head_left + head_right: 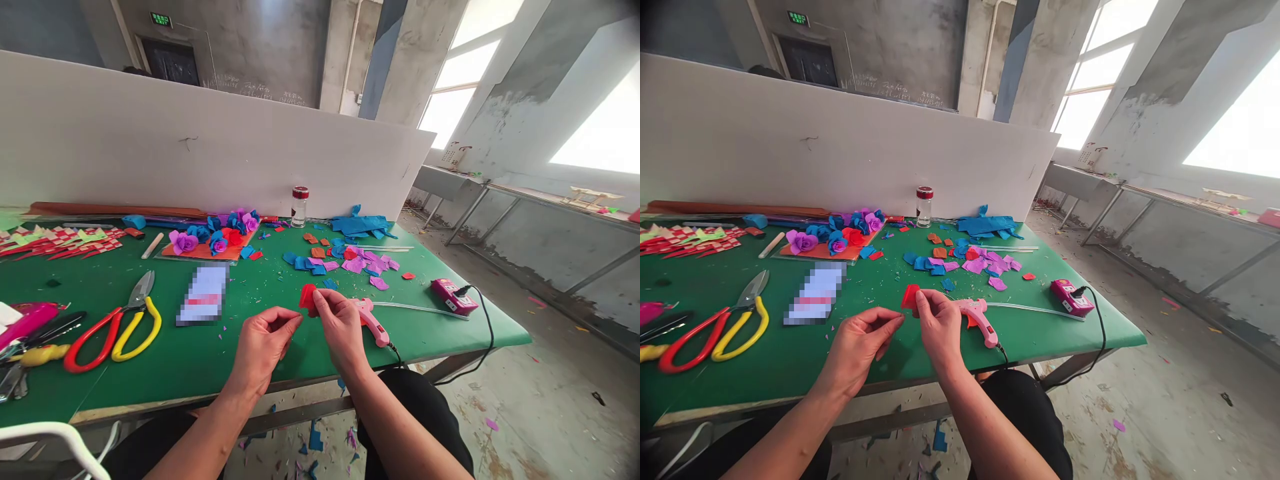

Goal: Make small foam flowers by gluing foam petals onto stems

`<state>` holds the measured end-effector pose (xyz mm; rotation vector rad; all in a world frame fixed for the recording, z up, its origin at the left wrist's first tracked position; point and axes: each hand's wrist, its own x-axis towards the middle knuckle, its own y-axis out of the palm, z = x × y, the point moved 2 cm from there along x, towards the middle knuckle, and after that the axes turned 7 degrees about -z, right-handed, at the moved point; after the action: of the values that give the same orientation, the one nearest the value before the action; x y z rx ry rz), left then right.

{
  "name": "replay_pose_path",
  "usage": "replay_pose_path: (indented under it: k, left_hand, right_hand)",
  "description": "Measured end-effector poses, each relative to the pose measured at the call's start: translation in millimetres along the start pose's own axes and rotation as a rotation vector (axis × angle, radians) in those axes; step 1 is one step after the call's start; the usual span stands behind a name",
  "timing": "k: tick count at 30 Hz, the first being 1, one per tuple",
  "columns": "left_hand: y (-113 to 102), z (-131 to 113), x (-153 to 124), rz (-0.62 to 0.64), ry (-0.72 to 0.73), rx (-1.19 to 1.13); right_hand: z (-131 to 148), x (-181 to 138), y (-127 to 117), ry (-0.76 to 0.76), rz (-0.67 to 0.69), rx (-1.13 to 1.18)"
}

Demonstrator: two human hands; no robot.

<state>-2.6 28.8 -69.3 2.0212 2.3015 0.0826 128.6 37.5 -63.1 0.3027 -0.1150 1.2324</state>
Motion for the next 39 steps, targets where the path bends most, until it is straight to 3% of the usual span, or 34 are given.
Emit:
replay_pose_path:
  k: [17, 29, 39]
  left_hand:
    - [0.4, -1.0, 0.2, -0.003, -0.008, 0.012]
    - [-0.6, 0.4, 1.4, -0.012, -0.031, 0.0]
    - [-0.5, -3.5, -0.5, -0.037, -0.048, -0.04]
  right_hand:
    - [-2.1, -0.6, 0.5, 0.015, 0.093, 0.131]
    - [-2.0, -5.6, 1.2, 0.119, 0.109, 0.277]
    - [-4.4, -8.0, 3.8, 0.184, 0.151, 0.261]
